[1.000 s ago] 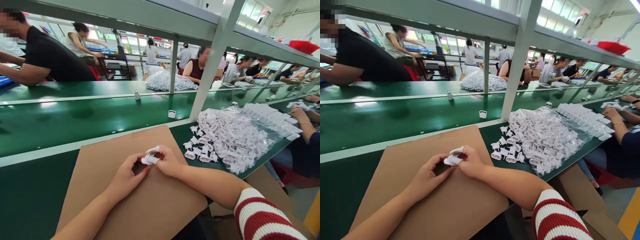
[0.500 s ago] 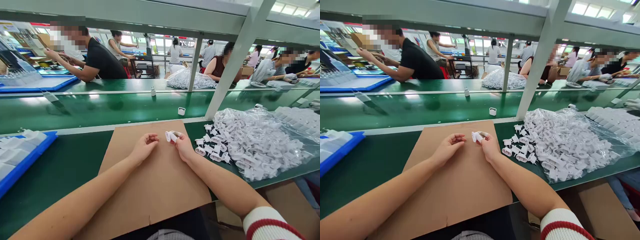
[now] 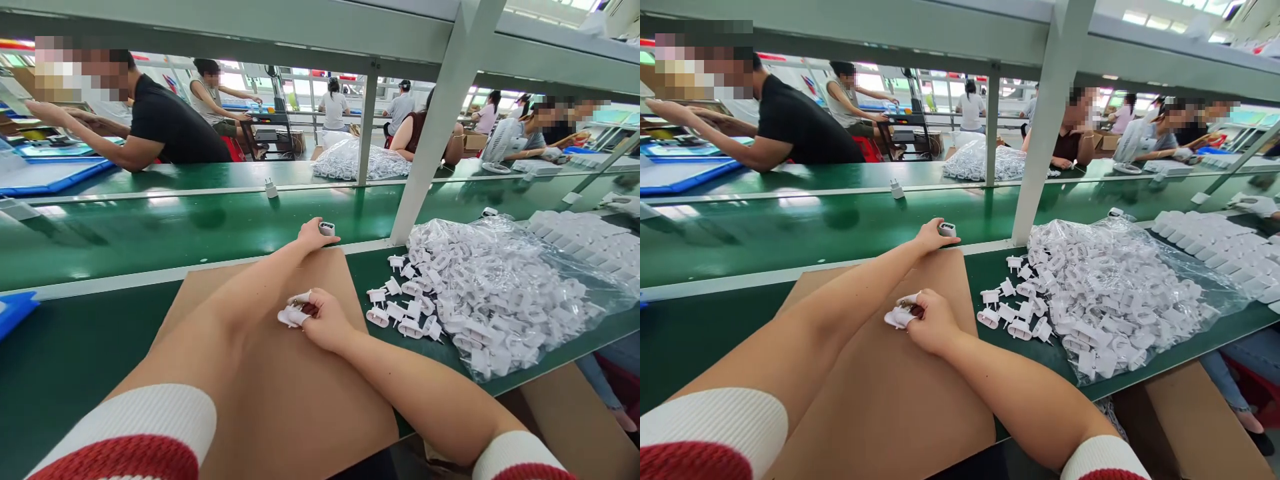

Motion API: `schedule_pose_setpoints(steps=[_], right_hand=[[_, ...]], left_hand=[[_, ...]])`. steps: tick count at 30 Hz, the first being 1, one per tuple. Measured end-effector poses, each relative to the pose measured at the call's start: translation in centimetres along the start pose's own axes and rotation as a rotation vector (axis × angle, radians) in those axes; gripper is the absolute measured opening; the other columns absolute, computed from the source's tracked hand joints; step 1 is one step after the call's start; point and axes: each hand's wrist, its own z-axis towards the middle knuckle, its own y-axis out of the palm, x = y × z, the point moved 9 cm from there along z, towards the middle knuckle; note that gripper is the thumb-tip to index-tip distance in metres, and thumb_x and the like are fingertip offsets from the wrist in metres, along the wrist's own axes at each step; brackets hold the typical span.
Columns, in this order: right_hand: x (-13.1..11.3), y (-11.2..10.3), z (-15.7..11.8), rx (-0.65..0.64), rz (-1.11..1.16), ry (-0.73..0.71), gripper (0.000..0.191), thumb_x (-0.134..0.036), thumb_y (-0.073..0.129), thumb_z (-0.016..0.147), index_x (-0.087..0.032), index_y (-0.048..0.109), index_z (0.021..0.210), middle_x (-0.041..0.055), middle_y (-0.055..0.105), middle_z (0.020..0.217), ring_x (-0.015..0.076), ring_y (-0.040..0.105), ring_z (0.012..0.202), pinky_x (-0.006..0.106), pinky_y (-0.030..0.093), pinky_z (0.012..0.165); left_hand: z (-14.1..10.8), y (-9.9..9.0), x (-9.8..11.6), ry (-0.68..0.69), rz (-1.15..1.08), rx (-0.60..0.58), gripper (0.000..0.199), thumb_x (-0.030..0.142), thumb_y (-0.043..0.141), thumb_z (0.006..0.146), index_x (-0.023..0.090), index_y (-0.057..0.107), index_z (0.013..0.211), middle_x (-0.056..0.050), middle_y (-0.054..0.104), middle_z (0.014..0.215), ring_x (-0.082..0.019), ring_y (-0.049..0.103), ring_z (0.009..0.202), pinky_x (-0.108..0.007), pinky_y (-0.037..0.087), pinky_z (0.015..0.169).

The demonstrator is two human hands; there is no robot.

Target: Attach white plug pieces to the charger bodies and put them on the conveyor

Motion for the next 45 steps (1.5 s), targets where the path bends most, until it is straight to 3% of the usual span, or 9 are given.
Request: schedule_pose_setpoints(steps=[4,8,13,16,19,23,27,35,45], right_hand=[[-0.6,0.1,-0.1,0.002,-0.052,-0.079,0.025,-0.020,0.073,0.077,-0.025,0.080,0.100,0.0017,0.065,0.093,0.0165,0.063,0.080,0.032,0.055,0.075],[-1.1,-3.2,0.2,0.288,0.126,-0.075,0.031,-0.038,0.074,0.085,-0.024,0.075,0.112,0.0051,0.069,0.107,0.0177,0.067,0.088,0.032,0.057,0.079],[-3.7,-8.2,-0.3,0.606,0.037,-0.174,0.043,-0.044,0.069,0.088,-0.021,0.068,0.125,0.0069,0.070,0.111,0.0163,0.067,0.092,0.032,0.056,0.089],[-5.1,-8.1,-0.2,0.536,-0.034,-0.242,0.038,-0.042,0.068,0.090,-0.022,0.070,0.122,0.0066,0.070,0.112,0.0160,0.069,0.096,0.033,0.057,0.093],[-6.4,-6.2,-0.4,0.345,-0.125,-0.301,0.030,-0.036,0.073,0.089,-0.024,0.076,0.117,0.0050,0.070,0.111,0.0159,0.071,0.096,0.033,0.059,0.091],[-8.5,-3.5,-1.7,0.120,-0.360,-0.409,0.024,-0.024,0.071,0.093,-0.026,0.078,0.115,0.0035,0.072,0.106,0.0155,0.071,0.094,0.033,0.059,0.088],[-10.1,-1.6,-3.1,0.023,-0.607,-0.516,0.028,-0.019,0.064,0.097,-0.028,0.074,0.122,0.0045,0.075,0.107,0.0173,0.072,0.097,0.034,0.060,0.086],[-9.5,2.1,-4.1,-0.093,-0.888,-0.645,0.035,-0.016,0.057,0.101,-0.026,0.068,0.133,0.0091,0.072,0.106,0.0223,0.068,0.096,0.038,0.060,0.081],[-10.0,2.7,-4.4,-0.055,-0.916,-0.719,0.045,-0.009,0.058,0.097,-0.029,0.064,0.137,0.0087,0.072,0.108,0.0240,0.069,0.098,0.040,0.060,0.082]], left_hand=[[-0.3,-0.2,-0.5,-0.029,-0.042,0.047,0.057,0.032,0.087,0.073,0.010,0.066,0.122,-0.021,0.070,0.125,-0.034,0.065,0.118,-0.045,0.048,0.105],[-4.3,-2.8,-0.2,0.062,-0.138,-0.007,0.076,0.027,0.078,0.078,0.012,0.053,0.149,-0.014,0.070,0.132,-0.025,0.067,0.113,-0.037,0.051,0.105],[-15.9,-5.7,-1.4,0.181,-0.275,-0.239,0.088,0.032,0.071,0.083,0.016,0.036,0.162,-0.013,0.064,0.143,-0.022,0.068,0.115,-0.034,0.054,0.104],[-23.5,-5.6,-1.6,0.243,-0.247,-0.402,0.085,0.029,0.067,0.087,0.021,0.034,0.165,-0.011,0.060,0.148,-0.025,0.063,0.128,-0.036,0.049,0.113],[-27.8,-5.0,-1.6,0.255,-0.220,-0.500,0.087,0.025,0.063,0.088,0.025,0.029,0.168,-0.011,0.055,0.155,-0.029,0.057,0.137,-0.041,0.049,0.115],[-27.5,-6.7,-2.4,0.247,-0.259,-0.269,0.076,0.038,0.078,0.082,0.023,0.052,0.152,-0.013,0.055,0.151,-0.034,0.054,0.137,-0.046,0.050,0.113],[-26.3,-7.1,-3.4,0.218,-0.339,-0.247,0.035,0.049,0.077,0.085,0.020,0.073,0.104,-0.008,0.068,0.105,-0.025,0.067,0.095,-0.037,0.057,0.084],[-26.0,-7.3,-3.2,0.232,-0.393,-0.278,0.025,0.044,0.076,0.085,0.021,0.076,0.095,-0.005,0.070,0.101,-0.025,0.066,0.098,-0.034,0.056,0.085],[-26.0,-7.5,-3.0,0.238,-0.379,-0.263,0.026,0.047,0.072,0.086,0.021,0.074,0.091,-0.006,0.070,0.097,-0.026,0.065,0.097,-0.035,0.055,0.083]])
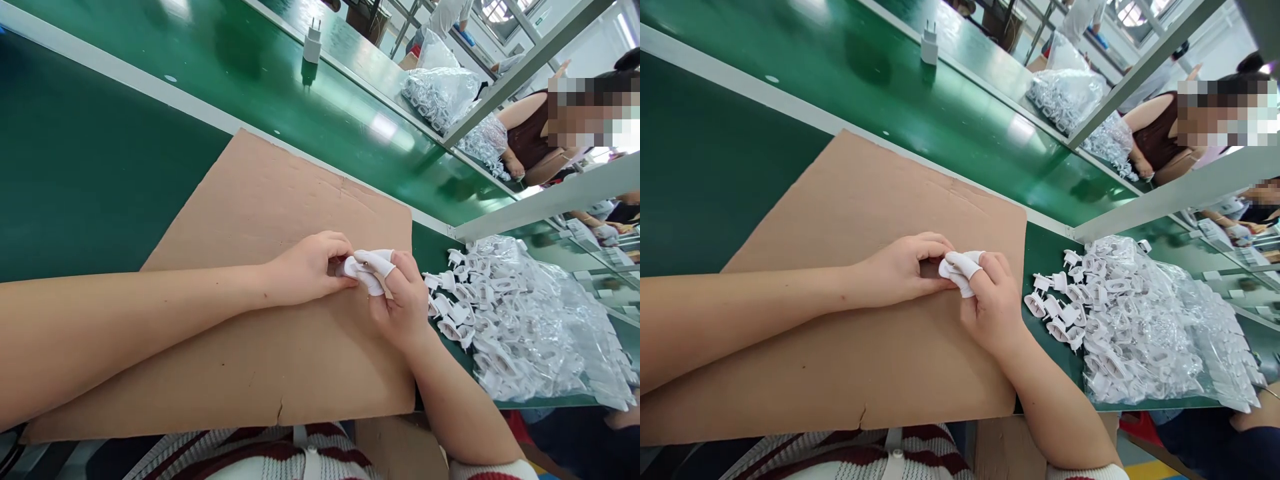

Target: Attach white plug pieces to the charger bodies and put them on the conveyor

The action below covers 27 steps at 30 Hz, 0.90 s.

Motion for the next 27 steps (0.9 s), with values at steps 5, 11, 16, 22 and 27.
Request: schedule_pose_setpoints(steps=[5,11,16,22,27], right_hand=[[-0.1,0.5,0.1,-0.037,-0.074,0.013,0.043,-0.008,0.056,0.096,-0.028,0.066,0.132,0.0091,0.070,0.103,0.0249,0.066,0.092,0.040,0.059,0.078],[-0.7,-0.3,0.1,0.025,-0.091,-0.048,0.044,-0.007,0.058,0.096,-0.027,0.063,0.134,0.0085,0.070,0.100,0.0240,0.064,0.088,0.039,0.057,0.074],[-0.7,-0.6,0.0,0.039,-0.097,-0.061,0.048,-0.007,0.059,0.095,-0.029,0.060,0.138,0.0086,0.071,0.105,0.0250,0.067,0.091,0.041,0.057,0.076],[-0.1,0.3,0.1,-0.024,-0.082,-0.024,0.042,-0.008,0.057,0.094,-0.027,0.064,0.131,0.0085,0.070,0.102,0.0246,0.065,0.089,0.039,0.054,0.076],[0.0,0.3,0.2,-0.038,-0.094,0.011,0.037,-0.008,0.057,0.094,-0.026,0.067,0.125,0.0084,0.071,0.102,0.0239,0.066,0.091,0.037,0.055,0.075]], left_hand=[[0.0,0.0,0.1,0.019,-0.007,0.001,0.024,0.044,0.072,0.087,0.021,0.074,0.090,-0.006,0.069,0.096,-0.025,0.065,0.095,-0.034,0.054,0.080],[-0.1,0.0,0.0,0.037,-0.005,0.010,0.021,0.041,0.074,0.085,0.021,0.074,0.091,-0.006,0.070,0.096,-0.025,0.065,0.096,-0.035,0.054,0.081],[-0.1,0.1,-0.3,0.017,-0.016,0.003,0.023,0.042,0.075,0.084,0.021,0.076,0.094,-0.006,0.070,0.098,-0.025,0.066,0.096,-0.035,0.055,0.080],[0.0,0.0,-0.1,0.039,0.003,0.008,0.021,0.041,0.074,0.085,0.020,0.074,0.088,-0.005,0.069,0.095,-0.024,0.065,0.094,-0.032,0.052,0.078],[0.0,0.0,0.0,0.044,0.000,-0.006,0.018,0.037,0.074,0.085,0.019,0.074,0.089,-0.005,0.070,0.095,-0.023,0.065,0.094,-0.031,0.052,0.078]])
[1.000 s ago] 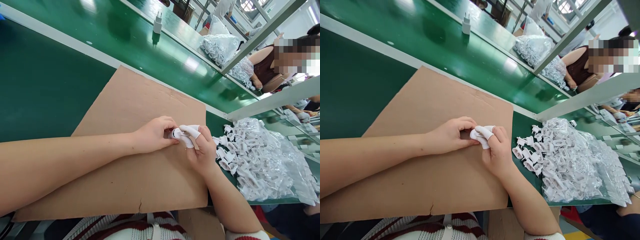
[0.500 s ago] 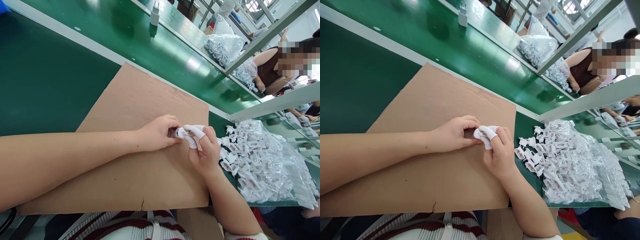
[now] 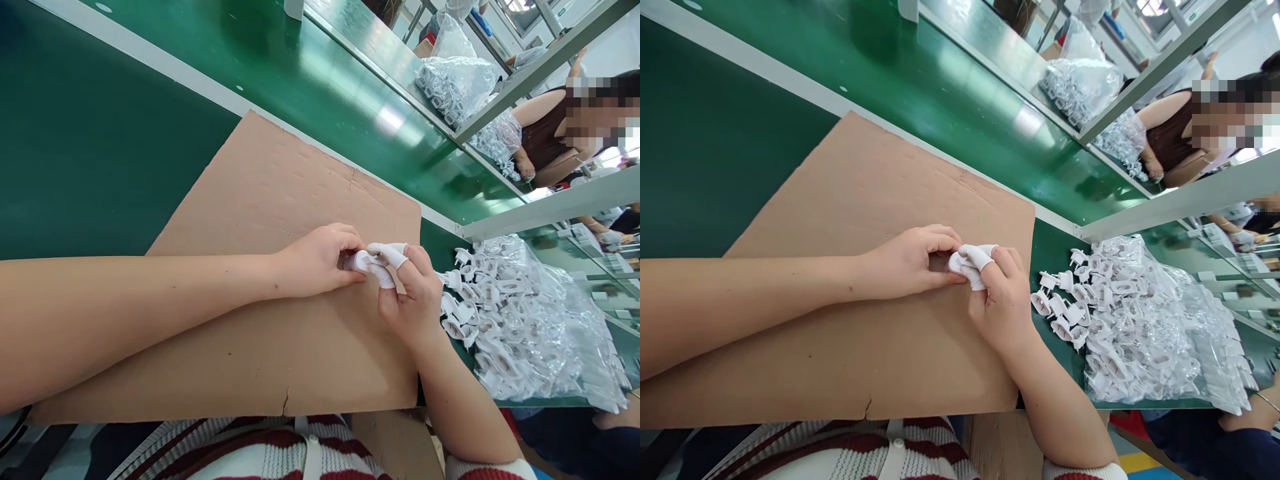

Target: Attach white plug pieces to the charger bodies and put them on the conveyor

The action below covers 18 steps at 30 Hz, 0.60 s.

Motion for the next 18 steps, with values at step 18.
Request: schedule_pose_setpoints(steps=[18], right_hand=[[-0.21,0.03,-0.02,0.073,-0.049,0.033,0.030,-0.007,0.058,0.091,-0.024,0.073,0.111,0.0058,0.069,0.087,0.0224,0.066,0.084,0.036,0.055,0.077]], left_hand=[[-0.06,0.01,0.14,-0.024,0.010,0.013,0.019,0.035,0.074,0.084,0.017,0.073,0.090,-0.004,0.068,0.094,-0.021,0.064,0.092,-0.030,0.050,0.078]])
